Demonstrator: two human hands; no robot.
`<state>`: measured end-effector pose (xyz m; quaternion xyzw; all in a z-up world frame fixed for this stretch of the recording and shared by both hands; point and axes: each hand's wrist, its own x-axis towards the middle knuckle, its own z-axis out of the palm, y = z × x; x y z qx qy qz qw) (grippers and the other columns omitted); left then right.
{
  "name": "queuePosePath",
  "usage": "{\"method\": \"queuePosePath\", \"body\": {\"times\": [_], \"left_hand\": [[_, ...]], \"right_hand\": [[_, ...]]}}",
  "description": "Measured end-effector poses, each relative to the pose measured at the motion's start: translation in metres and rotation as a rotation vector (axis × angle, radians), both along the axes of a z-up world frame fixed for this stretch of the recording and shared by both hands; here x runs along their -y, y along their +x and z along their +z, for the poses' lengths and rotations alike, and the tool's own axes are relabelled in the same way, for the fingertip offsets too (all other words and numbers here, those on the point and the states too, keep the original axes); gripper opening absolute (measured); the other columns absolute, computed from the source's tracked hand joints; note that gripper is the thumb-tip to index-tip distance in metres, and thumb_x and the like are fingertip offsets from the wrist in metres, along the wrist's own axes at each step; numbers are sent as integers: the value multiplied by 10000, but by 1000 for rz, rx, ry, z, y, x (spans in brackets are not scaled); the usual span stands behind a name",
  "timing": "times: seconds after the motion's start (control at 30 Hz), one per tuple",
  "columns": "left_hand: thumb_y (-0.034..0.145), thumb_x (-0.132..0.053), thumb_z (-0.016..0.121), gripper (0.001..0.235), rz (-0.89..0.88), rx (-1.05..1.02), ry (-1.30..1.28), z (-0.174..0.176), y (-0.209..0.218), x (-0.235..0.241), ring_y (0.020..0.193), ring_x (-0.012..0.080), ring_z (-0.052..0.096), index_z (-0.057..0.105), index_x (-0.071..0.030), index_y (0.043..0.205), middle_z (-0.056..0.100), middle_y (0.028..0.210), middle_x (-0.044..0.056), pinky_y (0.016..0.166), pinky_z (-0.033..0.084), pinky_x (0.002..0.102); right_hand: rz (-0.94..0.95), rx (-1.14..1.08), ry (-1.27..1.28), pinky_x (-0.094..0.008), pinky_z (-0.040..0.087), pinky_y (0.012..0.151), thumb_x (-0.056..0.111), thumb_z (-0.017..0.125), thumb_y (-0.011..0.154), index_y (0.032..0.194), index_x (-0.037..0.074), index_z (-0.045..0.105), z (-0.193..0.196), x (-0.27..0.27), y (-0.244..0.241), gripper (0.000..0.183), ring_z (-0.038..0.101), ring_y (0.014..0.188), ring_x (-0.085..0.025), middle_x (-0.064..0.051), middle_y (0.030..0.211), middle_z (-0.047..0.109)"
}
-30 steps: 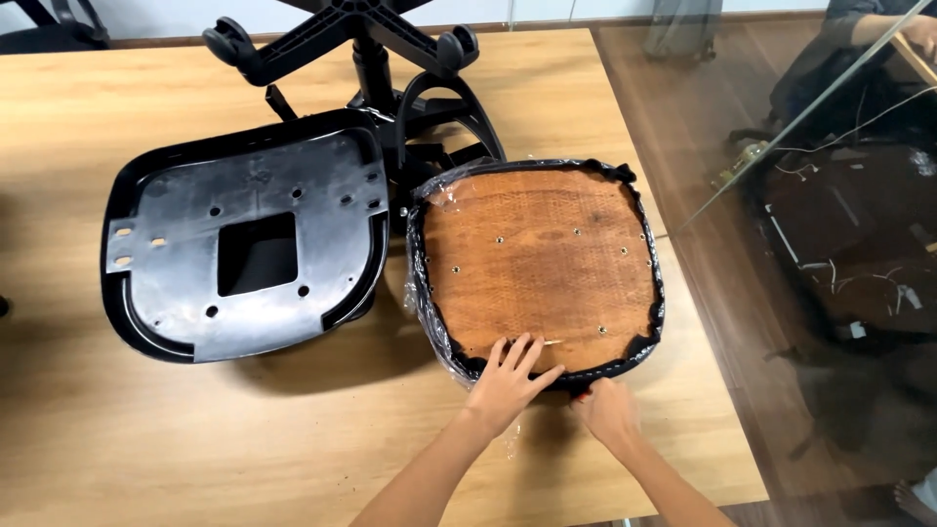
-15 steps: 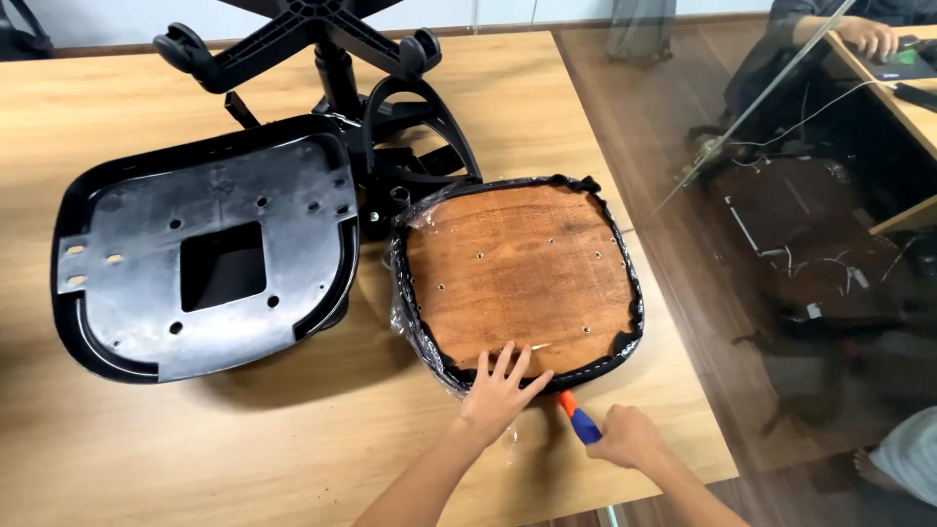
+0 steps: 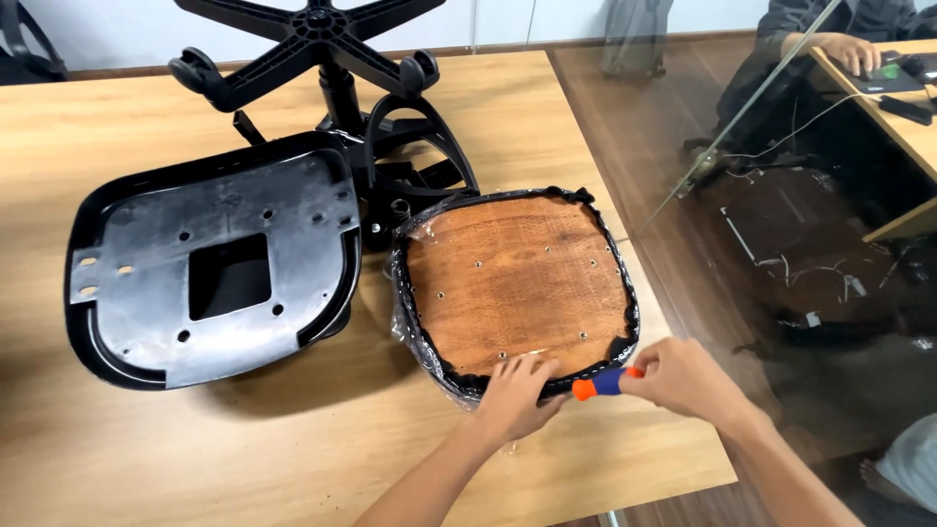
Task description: The person assembles an office chair on a wooden table. They flip the padded seat cushion over, position the black plastic seat plate on its underside, pick up screws and a mechanism part, and drive screws into the plate using a screwdriver, steadying the seat with their other hand.
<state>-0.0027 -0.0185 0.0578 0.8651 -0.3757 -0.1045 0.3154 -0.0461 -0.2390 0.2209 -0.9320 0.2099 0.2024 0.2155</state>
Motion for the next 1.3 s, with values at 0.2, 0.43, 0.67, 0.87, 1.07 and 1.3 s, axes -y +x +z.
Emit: {"method": "queuePosePath", "body": {"times": [0.2,0.43,0.67,0.87,1.07,1.3], "left_hand": [[928,-234,700,477,60,-280,-389,48,15,-3,1124,361,635,554,-107,1364,662,1196,167,953,507,428],[985,-179,657,283,232,-270,-364,-27,36,-78,1065,384,641,599,-71,1240,654,1165,184,897,517,460],[880,-108,708,368,803,-299,109,-145,45,-176,1077,474,581,534,1,1184,523,1221,271,953,483,531],[886,-113,715,372,940,-234,370,-182,48,-195,1117,443,588,551,-8,1203,536,1250,255,970,511,491],[878,-125,729,511,890,-270,594,-122,53,-194,1212,366,566,521,-93,1344,591,1267,177,983,516,465],[985,-267,672,465,827,-242,326,-85,75,-166,992,367,713,538,-95,1396,682,1133,184,877,573,476]], "right_hand": [[32,170,164,-314,526,535,301,707,837,896,-23,781,-22,-7,37,338,678,527,-150,-104,595,730],[99,259,547,-306,533,610,332,683,912,1123,-25,721,-122,-11,67,416,647,673,-159,-108,831,760],[515,409,15,-467,431,1073,390,723,865,1327,51,572,-195,-20,81,593,527,1275,-362,-180,1344,598],[535,400,-45,-485,397,1105,397,710,852,1367,134,563,-196,-51,94,597,456,1335,-430,-177,1521,460],[508,401,-46,-487,383,1124,373,688,869,1365,116,578,-203,-25,105,570,451,1346,-428,-196,1523,453],[447,455,-237,-524,328,1170,395,673,909,1397,44,534,-239,64,119,617,458,1388,-374,-200,1442,536]]}}
